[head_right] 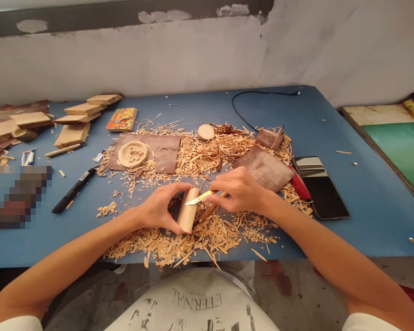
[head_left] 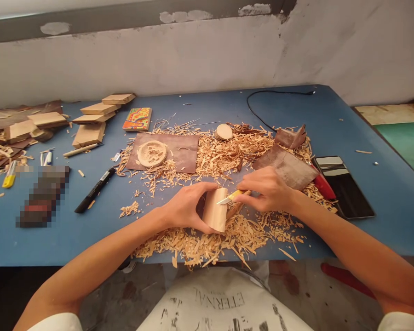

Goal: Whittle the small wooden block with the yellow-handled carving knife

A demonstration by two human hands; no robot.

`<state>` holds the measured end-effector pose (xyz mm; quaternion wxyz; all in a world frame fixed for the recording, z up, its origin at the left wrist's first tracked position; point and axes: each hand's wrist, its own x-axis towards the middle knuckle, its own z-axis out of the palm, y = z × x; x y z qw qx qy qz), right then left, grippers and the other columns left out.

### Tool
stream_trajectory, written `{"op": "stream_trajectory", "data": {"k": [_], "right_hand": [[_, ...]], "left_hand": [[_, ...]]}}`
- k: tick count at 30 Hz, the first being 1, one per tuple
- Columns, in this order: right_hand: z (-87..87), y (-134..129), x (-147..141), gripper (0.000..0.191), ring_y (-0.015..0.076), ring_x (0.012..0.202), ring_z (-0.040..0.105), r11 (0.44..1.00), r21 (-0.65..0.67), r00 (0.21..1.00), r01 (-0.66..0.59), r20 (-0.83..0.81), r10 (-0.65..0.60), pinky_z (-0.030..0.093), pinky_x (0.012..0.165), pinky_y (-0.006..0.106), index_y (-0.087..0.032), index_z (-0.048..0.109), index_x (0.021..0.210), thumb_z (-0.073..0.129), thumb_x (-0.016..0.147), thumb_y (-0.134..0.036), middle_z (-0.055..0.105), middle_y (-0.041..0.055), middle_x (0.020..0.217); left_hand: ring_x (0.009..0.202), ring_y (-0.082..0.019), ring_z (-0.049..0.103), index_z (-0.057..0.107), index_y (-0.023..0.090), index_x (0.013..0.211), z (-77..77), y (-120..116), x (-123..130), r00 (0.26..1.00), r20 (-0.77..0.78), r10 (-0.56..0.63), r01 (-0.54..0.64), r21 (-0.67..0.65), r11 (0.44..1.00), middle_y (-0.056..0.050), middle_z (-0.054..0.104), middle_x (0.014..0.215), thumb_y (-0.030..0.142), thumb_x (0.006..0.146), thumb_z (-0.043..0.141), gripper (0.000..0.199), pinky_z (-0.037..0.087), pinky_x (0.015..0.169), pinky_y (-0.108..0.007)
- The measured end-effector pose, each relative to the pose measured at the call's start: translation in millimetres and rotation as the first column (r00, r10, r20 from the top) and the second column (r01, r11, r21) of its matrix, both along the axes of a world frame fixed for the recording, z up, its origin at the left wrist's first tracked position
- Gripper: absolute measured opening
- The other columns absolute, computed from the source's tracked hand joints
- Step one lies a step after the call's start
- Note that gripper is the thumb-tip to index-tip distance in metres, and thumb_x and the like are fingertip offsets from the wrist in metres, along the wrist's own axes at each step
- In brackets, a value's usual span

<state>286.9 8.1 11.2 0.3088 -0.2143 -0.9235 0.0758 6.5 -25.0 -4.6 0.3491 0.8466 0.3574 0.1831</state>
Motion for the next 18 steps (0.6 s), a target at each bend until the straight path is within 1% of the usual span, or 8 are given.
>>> {"op": "stream_trajectory", "data": {"k": [7, 10, 12, 13, 15, 16, 17, 18], "right_hand": [[-1.3, 2.4, 1.6, 0.031, 0.0098, 0.049, 0.048, 0.996, 0.082, 1.000, 0.019, 0.012, -0.020, 0.030, 0.053, 0.028, -0.020, 0.064, 0.077, 0.064, 0.097, -0.044, 0.056, -0.0044, 0.057], [-5.1, 3.9, 3.8, 0.032, 0.0106, 0.051, 0.051, 0.991, 0.127, 0.999, 0.039, 0.017, -0.041, 0.032, 0.053, 0.029, -0.019, 0.066, 0.078, 0.066, 0.096, -0.046, 0.058, -0.0032, 0.058], [-9.1, 10.1, 9.5, 0.033, 0.0111, 0.052, 0.054, 0.987, 0.144, 0.997, 0.068, 0.032, -0.073, 0.033, 0.054, 0.030, -0.020, 0.067, 0.077, 0.066, 0.096, -0.047, 0.061, -0.0024, 0.059], [-11.0, 15.3, 14.3, 0.034, 0.0112, 0.053, 0.055, 0.982, 0.149, 0.992, 0.115, 0.041, -0.123, 0.034, 0.054, 0.030, -0.020, 0.068, 0.076, 0.065, 0.096, -0.048, 0.063, -0.0020, 0.060], [-13.3, 28.4, 26.4, 0.036, 0.0116, 0.054, 0.058, 0.949, 0.150, 0.957, 0.278, 0.045, -0.288, 0.034, 0.054, 0.030, -0.021, 0.070, 0.074, 0.064, 0.097, -0.048, 0.068, -0.0009, 0.063], [-13.2, 34.9, 32.7, 0.037, 0.0122, 0.053, 0.058, 0.903, 0.161, 0.913, 0.399, 0.025, -0.408, 0.033, 0.053, 0.030, -0.021, 0.070, 0.072, 0.064, 0.097, -0.048, 0.069, -0.0004, 0.062], [-12.2, 40.4, 37.9, 0.037, 0.0129, 0.052, 0.058, 0.863, 0.163, 0.874, 0.479, 0.000, -0.485, 0.033, 0.052, 0.031, -0.021, 0.071, 0.072, 0.064, 0.097, -0.047, 0.070, 0.0001, 0.061], [-10.4, 43.9, 41.3, 0.037, 0.0134, 0.052, 0.058, 0.842, 0.159, 0.854, 0.515, -0.010, -0.520, 0.033, 0.052, 0.031, -0.021, 0.072, 0.072, 0.064, 0.097, -0.047, 0.070, 0.0004, 0.061]], "left_hand": [[0.118, -0.035, 0.067, 0.050, 0.021, 0.139, -0.9, 0.0, 0.1, 1.000, 0.020, -0.003, 0.003, 0.018, 1.000, -0.015, 0.066, 0.135, 0.059, 0.055, 0.090, 0.100, 0.054, 0.102, -0.050], [0.118, -0.034, 0.067, 0.049, 0.021, 0.140, -0.7, -0.1, -0.2, 1.000, 0.017, 0.006, -0.007, 0.019, 1.000, -0.015, 0.066, 0.135, 0.060, 0.056, 0.090, 0.101, 0.054, 0.103, -0.051], [0.119, -0.035, 0.067, 0.049, 0.022, 0.141, -0.5, 0.0, -1.0, 1.000, 0.010, 0.015, -0.016, 0.010, 1.000, -0.015, 0.066, 0.135, 0.060, 0.056, 0.089, 0.102, 0.053, 0.104, -0.051], [0.120, -0.035, 0.067, 0.049, 0.022, 0.141, -0.4, 0.1, -1.5, 1.000, 0.002, 0.007, -0.007, 0.004, 1.000, -0.014, 0.066, 0.136, 0.060, 0.055, 0.089, 0.102, 0.053, 0.104, -0.052], [0.122, -0.036, 0.066, 0.049, 0.023, 0.141, -0.2, 0.6, -2.4, 1.000, -0.018, -0.026, 0.026, -0.002, 1.000, -0.015, 0.065, 0.137, 0.058, 0.054, 0.090, 0.102, 0.053, 0.104, -0.053], [0.123, -0.037, 0.065, 0.049, 0.024, 0.141, -0.2, 1.0, -2.7, 0.999, -0.025, -0.039, 0.039, -0.002, 0.999, -0.015, 0.064, 0.138, 0.057, 0.054, 0.090, 0.102, 0.052, 0.104, -0.053], [0.124, -0.037, 0.064, 0.049, 0.024, 0.141, -0.2, 1.4, -2.8, 0.998, -0.028, -0.047, 0.047, -0.002, 0.999, -0.015, 0.064, 0.139, 0.057, 0.054, 0.091, 0.102, 0.052, 0.105, -0.053], [0.125, -0.037, 0.064, 0.049, 0.024, 0.141, -0.2, 1.7, -2.8, 0.998, -0.027, -0.049, 0.049, -0.003, 0.999, -0.015, 0.063, 0.140, 0.057, 0.054, 0.091, 0.102, 0.052, 0.105, -0.053]]}}
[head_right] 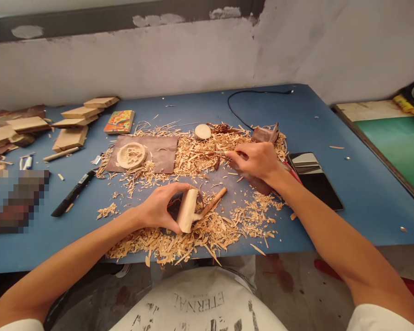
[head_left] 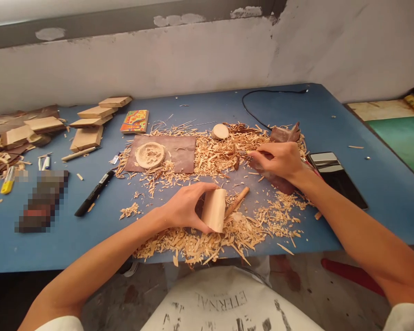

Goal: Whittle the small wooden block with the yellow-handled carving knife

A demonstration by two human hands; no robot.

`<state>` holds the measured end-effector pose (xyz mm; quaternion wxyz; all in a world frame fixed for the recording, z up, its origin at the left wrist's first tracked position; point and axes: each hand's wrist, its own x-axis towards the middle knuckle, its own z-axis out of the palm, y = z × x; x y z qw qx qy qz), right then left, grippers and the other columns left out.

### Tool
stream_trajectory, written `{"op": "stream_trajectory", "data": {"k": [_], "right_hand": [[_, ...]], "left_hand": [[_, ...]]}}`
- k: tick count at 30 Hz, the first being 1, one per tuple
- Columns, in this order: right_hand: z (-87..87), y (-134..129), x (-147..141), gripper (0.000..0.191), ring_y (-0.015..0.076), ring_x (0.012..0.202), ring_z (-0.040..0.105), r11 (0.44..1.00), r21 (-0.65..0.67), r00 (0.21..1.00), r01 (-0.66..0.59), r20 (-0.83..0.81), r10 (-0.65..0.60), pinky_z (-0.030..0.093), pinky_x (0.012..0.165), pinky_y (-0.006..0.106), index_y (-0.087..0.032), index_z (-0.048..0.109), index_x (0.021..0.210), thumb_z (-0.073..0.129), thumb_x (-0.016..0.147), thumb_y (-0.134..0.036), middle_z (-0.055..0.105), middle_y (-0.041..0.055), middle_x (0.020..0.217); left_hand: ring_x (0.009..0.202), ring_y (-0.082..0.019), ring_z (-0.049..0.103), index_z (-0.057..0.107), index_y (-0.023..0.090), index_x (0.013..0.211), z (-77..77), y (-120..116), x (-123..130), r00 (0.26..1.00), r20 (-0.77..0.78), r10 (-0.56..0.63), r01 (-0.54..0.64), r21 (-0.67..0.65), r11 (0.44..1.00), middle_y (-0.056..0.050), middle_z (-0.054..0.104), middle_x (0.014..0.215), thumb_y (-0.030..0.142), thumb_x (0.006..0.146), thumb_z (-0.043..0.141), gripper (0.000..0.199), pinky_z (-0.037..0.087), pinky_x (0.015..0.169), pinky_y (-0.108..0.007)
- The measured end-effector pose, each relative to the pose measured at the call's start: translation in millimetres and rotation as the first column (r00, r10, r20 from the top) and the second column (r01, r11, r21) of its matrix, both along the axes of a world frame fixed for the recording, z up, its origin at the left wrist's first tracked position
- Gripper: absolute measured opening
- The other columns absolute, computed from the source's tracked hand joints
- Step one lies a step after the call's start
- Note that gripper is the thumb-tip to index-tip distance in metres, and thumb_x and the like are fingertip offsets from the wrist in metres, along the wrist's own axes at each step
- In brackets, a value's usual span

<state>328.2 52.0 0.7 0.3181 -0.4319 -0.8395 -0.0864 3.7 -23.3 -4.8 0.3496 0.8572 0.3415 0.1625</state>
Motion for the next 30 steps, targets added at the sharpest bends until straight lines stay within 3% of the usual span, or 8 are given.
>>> {"op": "stream_trajectory", "data": {"k": [3, 8, 11, 30], "right_hand": [[7.7, -3.7, -4.1, 0.035, 0.0136, 0.055, 0.060, 0.998, -0.044, 0.998, -0.033, -0.049, 0.031, 0.037, 0.054, 0.031, -0.021, 0.072, 0.074, 0.065, 0.097, -0.047, 0.072, 0.0015, 0.065], [10.8, -31.1, -31.4, 0.033, 0.0099, 0.050, 0.055, 0.936, -0.087, 0.938, -0.340, -0.098, 0.332, 0.036, 0.052, 0.028, -0.019, 0.068, 0.074, 0.066, 0.096, -0.044, 0.066, -0.0020, 0.059], [6.8, -38.4, -36.7, 0.032, 0.0102, 0.052, 0.056, 0.897, -0.088, 0.899, -0.433, -0.106, 0.424, 0.035, 0.053, 0.028, -0.019, 0.066, 0.077, 0.066, 0.097, -0.044, 0.065, -0.0021, 0.061], [3.3, -42.7, -40.3, 0.030, 0.0095, 0.049, 0.046, 0.825, -0.140, 0.837, -0.547, -0.119, 0.535, 0.029, 0.052, 0.028, -0.018, 0.064, 0.076, 0.068, 0.096, -0.041, 0.053, -0.0049, 0.057]], "left_hand": [[0.125, -0.038, 0.065, 0.049, 0.023, 0.141, 0.0, 0.7, 0.2, 1.000, 0.010, 0.016, -0.016, -0.011, 1.000, -0.015, 0.064, 0.140, 0.060, 0.053, 0.090, 0.104, 0.053, 0.106, -0.053], [0.124, -0.038, 0.065, 0.049, 0.022, 0.140, 0.8, 0.5, 0.4, 1.000, 0.019, 0.022, -0.022, -0.007, 1.000, -0.016, 0.064, 0.139, 0.062, 0.054, 0.090, 0.104, 0.053, 0.105, -0.053], [0.122, -0.037, 0.066, 0.049, 0.021, 0.139, 1.6, -0.1, 1.3, 0.999, 0.021, 0.029, -0.029, -0.005, 1.000, -0.016, 0.065, 0.138, 0.060, 0.053, 0.091, 0.103, 0.054, 0.104, -0.052], [0.116, -0.034, 0.068, 0.050, 0.022, 0.138, -1.5, -0.4, 1.9, 0.996, 0.066, 0.063, -0.063, -0.009, 0.998, -0.013, 0.066, 0.134, 0.055, 0.053, 0.093, 0.101, 0.054, 0.101, -0.050]]}}
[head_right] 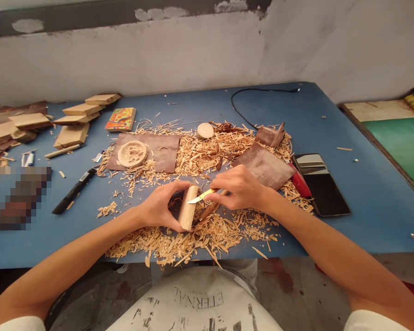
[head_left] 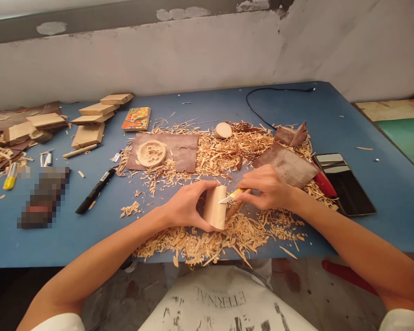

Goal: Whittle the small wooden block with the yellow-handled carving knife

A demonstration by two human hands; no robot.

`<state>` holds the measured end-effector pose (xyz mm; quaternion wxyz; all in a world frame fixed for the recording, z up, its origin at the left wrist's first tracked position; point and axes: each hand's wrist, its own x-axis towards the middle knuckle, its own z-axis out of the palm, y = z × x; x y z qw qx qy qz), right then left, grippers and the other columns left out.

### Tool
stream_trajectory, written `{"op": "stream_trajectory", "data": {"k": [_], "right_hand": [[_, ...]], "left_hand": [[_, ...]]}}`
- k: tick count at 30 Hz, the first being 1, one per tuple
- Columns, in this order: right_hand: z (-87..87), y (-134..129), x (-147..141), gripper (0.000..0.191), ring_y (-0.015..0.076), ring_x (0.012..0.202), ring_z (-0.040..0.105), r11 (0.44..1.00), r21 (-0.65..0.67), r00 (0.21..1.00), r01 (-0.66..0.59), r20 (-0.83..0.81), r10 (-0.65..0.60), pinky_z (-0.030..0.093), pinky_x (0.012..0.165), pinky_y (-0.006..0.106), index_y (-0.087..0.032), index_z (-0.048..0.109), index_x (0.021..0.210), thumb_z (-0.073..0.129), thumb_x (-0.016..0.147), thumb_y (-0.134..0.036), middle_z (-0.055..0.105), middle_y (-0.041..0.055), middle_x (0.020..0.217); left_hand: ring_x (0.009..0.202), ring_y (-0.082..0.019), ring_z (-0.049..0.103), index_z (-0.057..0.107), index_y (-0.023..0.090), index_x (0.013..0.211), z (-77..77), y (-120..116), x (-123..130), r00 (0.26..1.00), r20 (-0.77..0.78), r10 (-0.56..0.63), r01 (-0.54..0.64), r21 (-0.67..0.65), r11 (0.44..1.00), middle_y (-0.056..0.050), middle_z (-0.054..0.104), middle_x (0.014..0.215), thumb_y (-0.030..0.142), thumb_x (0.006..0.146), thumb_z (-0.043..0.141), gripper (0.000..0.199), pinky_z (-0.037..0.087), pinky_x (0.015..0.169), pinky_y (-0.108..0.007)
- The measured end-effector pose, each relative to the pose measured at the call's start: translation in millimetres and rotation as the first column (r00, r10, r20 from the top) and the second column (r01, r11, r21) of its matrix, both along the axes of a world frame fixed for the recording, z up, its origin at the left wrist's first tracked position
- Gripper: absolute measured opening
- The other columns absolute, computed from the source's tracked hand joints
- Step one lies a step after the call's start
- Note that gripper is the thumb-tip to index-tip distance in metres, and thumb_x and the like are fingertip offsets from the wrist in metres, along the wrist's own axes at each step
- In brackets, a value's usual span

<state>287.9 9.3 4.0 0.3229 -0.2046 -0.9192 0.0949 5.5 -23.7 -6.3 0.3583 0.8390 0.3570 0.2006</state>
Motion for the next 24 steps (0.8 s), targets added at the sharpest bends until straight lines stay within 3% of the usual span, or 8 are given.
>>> {"op": "stream_trajectory", "data": {"k": [4, 8, 16, 20, 24], "right_hand": [[-1.4, 1.9, -0.5, 0.032, 0.0091, 0.048, 0.046, 1.000, 0.004, 1.000, 0.000, -0.003, 0.000, 0.029, 0.051, 0.028, -0.018, 0.063, 0.075, 0.066, 0.097, -0.041, 0.054, -0.0048, 0.056], [-3.3, 8.2, 4.0, 0.030, 0.0105, 0.051, 0.052, 0.995, 0.089, 0.999, 0.045, -0.013, -0.044, 0.032, 0.053, 0.028, -0.018, 0.066, 0.078, 0.069, 0.095, -0.042, 0.059, -0.0026, 0.060], [-4.7, 15.3, 5.9, 0.032, 0.0110, 0.052, 0.053, 0.971, 0.188, 0.989, 0.147, -0.016, -0.147, 0.032, 0.054, 0.030, -0.017, 0.066, 0.076, 0.071, 0.093, -0.043, 0.061, -0.0013, 0.060], [-4.8, 12.3, 2.9, 0.033, 0.0107, 0.052, 0.051, 0.966, 0.217, 0.990, 0.141, -0.004, -0.144, 0.031, 0.054, 0.029, -0.018, 0.066, 0.076, 0.069, 0.095, -0.045, 0.060, -0.0020, 0.059], [-4.8, 8.3, -1.0, 0.034, 0.0098, 0.051, 0.051, 0.980, 0.166, 0.994, 0.112, -0.030, -0.109, 0.030, 0.053, 0.028, -0.018, 0.065, 0.076, 0.064, 0.098, -0.044, 0.060, -0.0029, 0.059]], "left_hand": [[0.115, -0.034, 0.069, 0.050, 0.021, 0.136, -1.6, 0.6, 0.1, 1.000, 0.014, -0.006, 0.006, 0.011, 1.000, -0.013, 0.067, 0.133, 0.054, 0.052, 0.093, 0.100, 0.055, 0.100, -0.050], [0.115, -0.034, 0.069, 0.052, 0.020, 0.135, 1.5, -0.1, 1.8, 0.999, 0.031, 0.007, -0.008, 0.018, 1.000, -0.014, 0.067, 0.132, 0.054, 0.053, 0.094, 0.098, 0.055, 0.101, -0.051], [0.115, -0.031, 0.070, 0.051, 0.022, 0.134, 3.8, 0.4, 2.8, 0.989, 0.139, 0.047, -0.034, -0.093, 0.995, -0.011, 0.069, 0.129, 0.053, 0.053, 0.095, 0.098, 0.057, 0.103, -0.049], [0.117, -0.033, 0.069, 0.051, 0.022, 0.134, 2.6, 1.3, 1.8, 0.994, 0.102, 0.030, -0.025, -0.047, 0.999, -0.013, 0.068, 0.132, 0.055, 0.051, 0.095, 0.099, 0.056, 0.103, -0.051], [0.117, -0.034, 0.069, 0.051, 0.022, 0.134, 2.4, 1.2, 1.0, 0.999, 0.045, 0.015, -0.015, 0.002, 1.000, -0.013, 0.068, 0.132, 0.058, 0.052, 0.094, 0.099, 0.055, 0.104, -0.053]]}}
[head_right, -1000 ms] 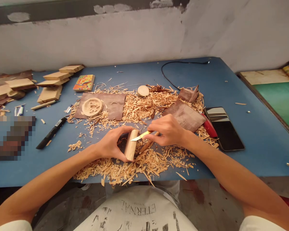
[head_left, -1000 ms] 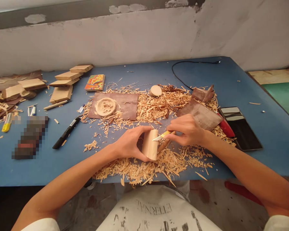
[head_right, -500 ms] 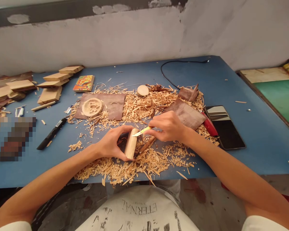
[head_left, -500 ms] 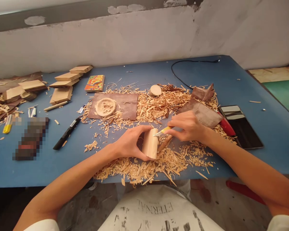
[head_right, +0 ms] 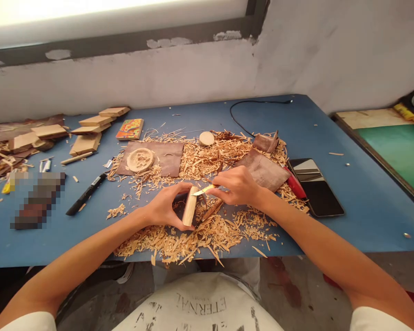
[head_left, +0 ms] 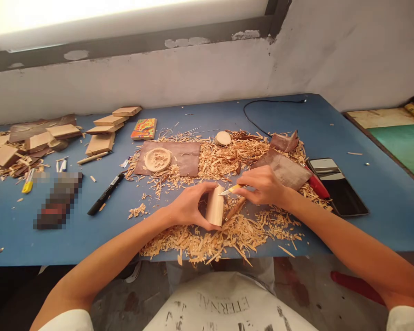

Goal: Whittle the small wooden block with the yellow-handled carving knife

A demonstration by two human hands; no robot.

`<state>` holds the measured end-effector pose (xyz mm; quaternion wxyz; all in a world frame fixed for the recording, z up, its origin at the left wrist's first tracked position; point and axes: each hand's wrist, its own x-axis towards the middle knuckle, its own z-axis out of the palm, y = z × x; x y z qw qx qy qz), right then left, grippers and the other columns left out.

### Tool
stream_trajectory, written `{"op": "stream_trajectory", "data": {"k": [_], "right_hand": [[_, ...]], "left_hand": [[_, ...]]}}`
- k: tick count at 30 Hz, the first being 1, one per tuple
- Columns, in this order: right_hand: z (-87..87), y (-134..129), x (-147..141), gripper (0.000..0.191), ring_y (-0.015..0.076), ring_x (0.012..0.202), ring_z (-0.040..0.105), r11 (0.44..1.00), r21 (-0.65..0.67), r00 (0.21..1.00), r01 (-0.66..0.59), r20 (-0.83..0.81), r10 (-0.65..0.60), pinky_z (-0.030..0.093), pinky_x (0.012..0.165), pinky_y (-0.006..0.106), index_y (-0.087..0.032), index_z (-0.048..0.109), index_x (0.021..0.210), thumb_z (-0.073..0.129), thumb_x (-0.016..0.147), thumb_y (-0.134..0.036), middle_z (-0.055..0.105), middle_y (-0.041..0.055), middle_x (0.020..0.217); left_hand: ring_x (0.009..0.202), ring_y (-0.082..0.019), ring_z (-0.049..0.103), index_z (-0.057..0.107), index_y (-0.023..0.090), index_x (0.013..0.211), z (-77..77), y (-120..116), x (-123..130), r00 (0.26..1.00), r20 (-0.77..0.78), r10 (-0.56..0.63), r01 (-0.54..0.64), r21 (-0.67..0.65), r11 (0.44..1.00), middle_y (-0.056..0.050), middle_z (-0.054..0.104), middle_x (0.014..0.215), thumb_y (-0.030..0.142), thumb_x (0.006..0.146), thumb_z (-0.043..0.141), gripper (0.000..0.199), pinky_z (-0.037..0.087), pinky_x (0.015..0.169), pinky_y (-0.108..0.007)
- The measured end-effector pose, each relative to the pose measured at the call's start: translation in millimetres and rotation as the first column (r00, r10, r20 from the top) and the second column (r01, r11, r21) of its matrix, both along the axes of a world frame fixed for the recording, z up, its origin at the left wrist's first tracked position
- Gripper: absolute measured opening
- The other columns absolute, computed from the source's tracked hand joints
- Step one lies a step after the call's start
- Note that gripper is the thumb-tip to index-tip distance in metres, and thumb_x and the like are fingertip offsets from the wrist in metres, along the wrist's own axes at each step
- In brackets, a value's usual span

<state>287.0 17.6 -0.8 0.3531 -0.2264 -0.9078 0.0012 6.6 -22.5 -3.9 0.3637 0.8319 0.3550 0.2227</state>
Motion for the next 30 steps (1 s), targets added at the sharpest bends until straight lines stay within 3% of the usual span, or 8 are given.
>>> {"op": "stream_trajectory", "data": {"k": [9, 12, 15, 17, 20, 25, 30], "right_hand": [[4.3, -13.6, -11.0, 0.037, 0.0100, 0.051, 0.052, 0.999, -0.033, 1.000, 0.005, 0.016, -0.005, 0.031, 0.053, 0.029, -0.018, 0.066, 0.074, 0.064, 0.098, -0.046, 0.057, -0.0033, 0.057], [3.4, -9.3, -5.8, 0.038, 0.0102, 0.051, 0.051, 0.999, 0.025, 0.998, 0.023, 0.065, -0.025, 0.032, 0.053, 0.030, -0.019, 0.067, 0.074, 0.064, 0.097, -0.049, 0.057, -0.0032, 0.056], [3.2, 9.1, 14.8, 0.039, 0.0120, 0.054, 0.055, 0.979, 0.075, 0.974, 0.188, 0.113, -0.196, 0.033, 0.054, 0.031, -0.021, 0.069, 0.073, 0.064, 0.097, -0.051, 0.063, -0.0015, 0.059], [5.5, 24.4, 33.1, 0.038, 0.0130, 0.053, 0.055, 0.906, 0.089, 0.908, 0.414, 0.034, -0.418, 0.031, 0.052, 0.032, -0.021, 0.069, 0.071, 0.064, 0.098, -0.048, 0.066, -0.0003, 0.059], [10.0, 35.3, 48.0, 0.035, 0.0138, 0.051, 0.052, 0.861, 0.003, 0.855, 0.509, -0.114, -0.506, 0.034, 0.052, 0.033, -0.024, 0.070, 0.074, 0.064, 0.097, -0.049, 0.066, 0.0005, 0.059], [4.0, 12.9, 19.5, 0.032, 0.0117, 0.053, 0.057, 0.987, -0.020, 0.986, 0.161, -0.028, -0.162, 0.036, 0.054, 0.030, -0.020, 0.065, 0.075, 0.067, 0.097, -0.043, 0.066, -0.0013, 0.062], [-3.6, -8.8, -5.0, 0.036, 0.0107, 0.051, 0.051, 0.999, -0.021, 1.000, -0.029, -0.005, 0.029, 0.033, 0.053, 0.029, -0.018, 0.063, 0.074, 0.064, 0.098, -0.046, 0.057, -0.0029, 0.058]], "left_hand": [[0.117, -0.034, 0.069, 0.051, 0.021, 0.135, -4.4, -0.5, 0.3, 0.999, -0.034, -0.016, 0.018, 0.046, 0.999, -0.014, 0.067, 0.134, 0.055, 0.051, 0.095, 0.101, 0.055, 0.103, -0.050], [0.118, -0.035, 0.068, 0.050, 0.021, 0.137, -2.4, -0.8, -0.1, 0.998, -0.056, -0.013, 0.016, 0.045, 0.999, -0.015, 0.066, 0.135, 0.056, 0.052, 0.094, 0.102, 0.054, 0.103, -0.050], [0.120, -0.036, 0.067, 0.050, 0.021, 0.138, 0.2, -0.5, -1.4, 0.995, -0.087, -0.041, 0.043, 0.032, 0.999, -0.014, 0.066, 0.136, 0.053, 0.053, 0.094, 0.101, 0.054, 0.103, -0.051], [0.122, -0.037, 0.066, 0.050, 0.021, 0.138, 1.0, 0.1, -2.3, 0.994, -0.093, -0.065, 0.068, 0.027, 0.997, -0.015, 0.065, 0.137, 0.052, 0.053, 0.094, 0.100, 0.053, 0.104, -0.052], [0.124, -0.038, 0.065, 0.050, 0.020, 0.138, 0.4, 1.0, -2.9, 0.994, -0.082, -0.068, 0.069, 0.018, 0.997, -0.016, 0.065, 0.138, 0.056, 0.053, 0.093, 0.102, 0.052, 0.106, -0.054], [0.123, -0.037, 0.066, 0.049, 0.021, 0.140, -1.3, 0.4, -2.4, 0.997, -0.064, -0.047, 0.048, 0.012, 0.999, -0.016, 0.065, 0.138, 0.058, 0.053, 0.093, 0.104, 0.052, 0.106, -0.053], [0.120, -0.036, 0.067, 0.050, 0.022, 0.139, -1.5, 0.1, -1.0, 0.998, -0.050, -0.049, 0.049, 0.014, 0.999, -0.015, 0.066, 0.136, 0.060, 0.053, 0.092, 0.103, 0.054, 0.103, -0.051]]}}
